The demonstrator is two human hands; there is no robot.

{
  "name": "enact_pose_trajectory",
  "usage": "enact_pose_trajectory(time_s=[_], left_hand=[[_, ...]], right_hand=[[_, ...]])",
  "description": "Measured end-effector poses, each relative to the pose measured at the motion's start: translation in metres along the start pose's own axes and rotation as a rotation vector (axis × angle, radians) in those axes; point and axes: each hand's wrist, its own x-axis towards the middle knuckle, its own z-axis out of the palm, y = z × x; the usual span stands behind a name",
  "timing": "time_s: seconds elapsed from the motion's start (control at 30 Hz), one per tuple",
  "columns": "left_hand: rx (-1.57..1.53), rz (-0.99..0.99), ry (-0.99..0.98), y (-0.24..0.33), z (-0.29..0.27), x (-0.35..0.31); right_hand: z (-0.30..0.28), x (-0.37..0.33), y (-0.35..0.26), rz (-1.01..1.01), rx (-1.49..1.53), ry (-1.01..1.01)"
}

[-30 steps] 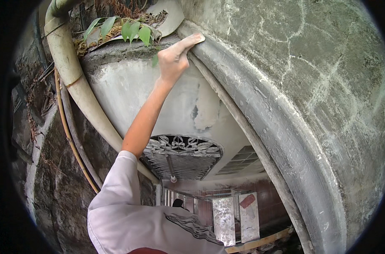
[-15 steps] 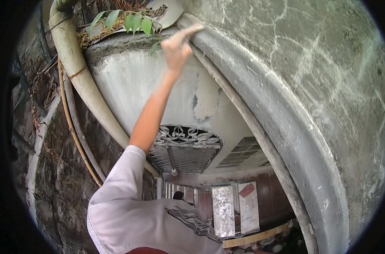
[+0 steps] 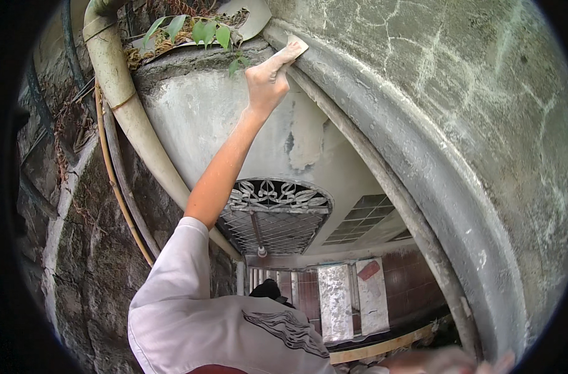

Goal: The person sands a curved concrete ledge using a piece of sandpaper. They repeatedly rub the sandpaper along the ledge's edge and surface, occasionally adjusting their grip and repositioning the sandpaper to reach different sections.

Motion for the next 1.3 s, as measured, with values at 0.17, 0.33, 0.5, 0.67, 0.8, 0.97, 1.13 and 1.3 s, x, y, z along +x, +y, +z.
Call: enact_pose_trajectory(time_s=[0.17, 0.33, 0.5, 0.67, 0.8, 0.97, 1.13, 1.3], left_hand=[[0.082, -0.099, -0.013, -0.016, 0.000, 0.002], [-0.044, -0.120, -0.075, -0.019, 0.000, 0.001], [-0.088, 0.003, -0.073, -0.017, 0.001, 0.002], [0.046, -0.205, 0.007, -0.019, 0.002, 0.010], [0.002, -0.007, -0.042, -0.018, 0.002, 0.005], [0.096, -0.055, -0.153, -0.027, -0.009, 0.005], [0.039, 0.175, -0.165, -0.027, -0.012, 0.015], [0.147, 0.056, -0.201, -0.018, -0.010, 0.005]], right_hand=[[0.056, -0.004, -0.100, 0.096, 0.535, -0.868], [0.164, -0.005, -0.191, 0.003, 0.359, -0.853], [0.234, -0.021, -0.234, -0.474, -0.124, -0.919], [0.251, -0.026, -0.235, -0.571, -0.136, -0.827], [0.253, -0.026, -0.233, -0.599, -0.128, -0.822], [0.250, -0.026, -0.232, -0.639, -0.158, -0.796], [0.254, -0.026, -0.232, -0.660, -0.175, -0.794], [0.254, -0.029, -0.232, -0.653, -0.184, -0.762]])
